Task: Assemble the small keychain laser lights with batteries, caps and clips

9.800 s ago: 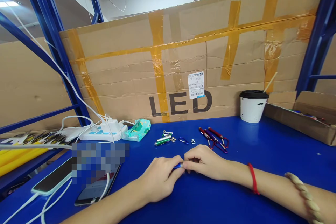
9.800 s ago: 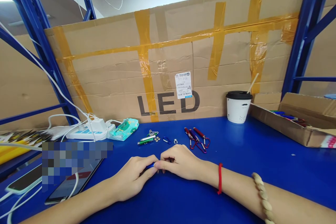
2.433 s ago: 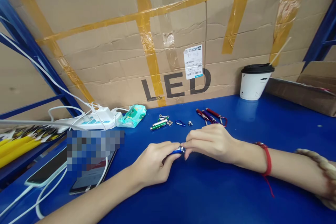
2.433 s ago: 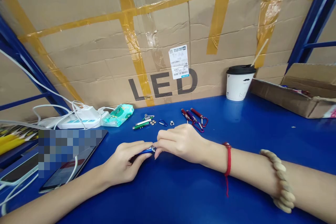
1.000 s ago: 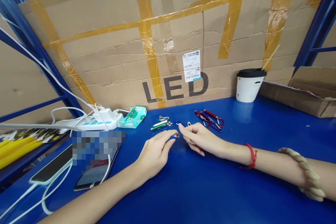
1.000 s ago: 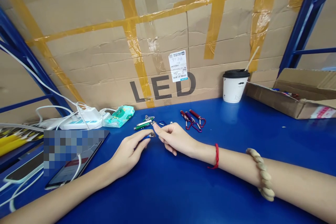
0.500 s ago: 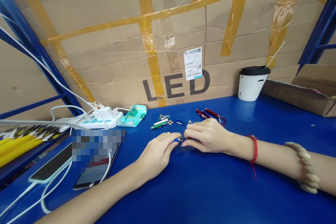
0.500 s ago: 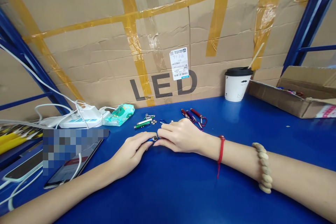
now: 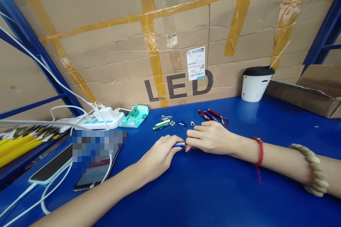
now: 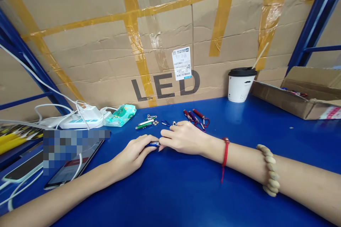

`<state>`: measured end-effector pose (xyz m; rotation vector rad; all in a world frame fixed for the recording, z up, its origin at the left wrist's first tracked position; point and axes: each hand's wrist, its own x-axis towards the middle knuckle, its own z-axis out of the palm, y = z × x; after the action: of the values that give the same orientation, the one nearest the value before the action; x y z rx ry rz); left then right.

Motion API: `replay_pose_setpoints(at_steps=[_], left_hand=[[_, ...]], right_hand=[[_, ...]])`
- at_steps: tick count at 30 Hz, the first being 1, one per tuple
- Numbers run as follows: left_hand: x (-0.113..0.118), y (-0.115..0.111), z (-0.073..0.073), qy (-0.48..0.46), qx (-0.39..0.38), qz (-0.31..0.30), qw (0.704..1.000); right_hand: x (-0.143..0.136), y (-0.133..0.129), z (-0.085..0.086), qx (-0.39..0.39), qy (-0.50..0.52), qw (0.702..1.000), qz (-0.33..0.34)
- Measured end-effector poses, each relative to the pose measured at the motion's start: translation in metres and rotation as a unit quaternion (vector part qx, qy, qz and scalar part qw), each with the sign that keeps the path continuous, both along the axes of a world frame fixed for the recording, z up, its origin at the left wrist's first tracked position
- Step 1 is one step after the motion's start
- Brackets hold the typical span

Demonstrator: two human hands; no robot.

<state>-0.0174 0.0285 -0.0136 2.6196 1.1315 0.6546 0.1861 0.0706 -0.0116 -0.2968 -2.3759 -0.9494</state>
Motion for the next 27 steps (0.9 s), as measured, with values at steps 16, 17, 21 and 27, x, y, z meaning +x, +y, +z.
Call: replay_pose_setpoints(at_steps=[16, 17, 21, 27], left_hand=[[-0.003, -0.001, 0.0, 0.028, 0.083, -0.04, 0.995], [-0.003, -0.001, -0.001, 0.031, 0.09, -0.042, 0.995], [-0.004, 0.0, -0.003, 0.031, 0.102, -0.041, 0.993], [-0.003, 0.001, -0.004, 0.024, 0.096, -0.033, 0.995]], right_hand=[[-0.006, -0.014, -0.002, -0.189, 0.001, 0.982, 0.015], [-0.006, -0.015, -0.002, -0.216, -0.009, 0.976, 0.014], [-0.007, -0.017, 0.0, -0.316, -0.014, 0.949, -0.003], [-0.008, -0.018, -0.002, -0.385, 0.009, 0.923, -0.022]])
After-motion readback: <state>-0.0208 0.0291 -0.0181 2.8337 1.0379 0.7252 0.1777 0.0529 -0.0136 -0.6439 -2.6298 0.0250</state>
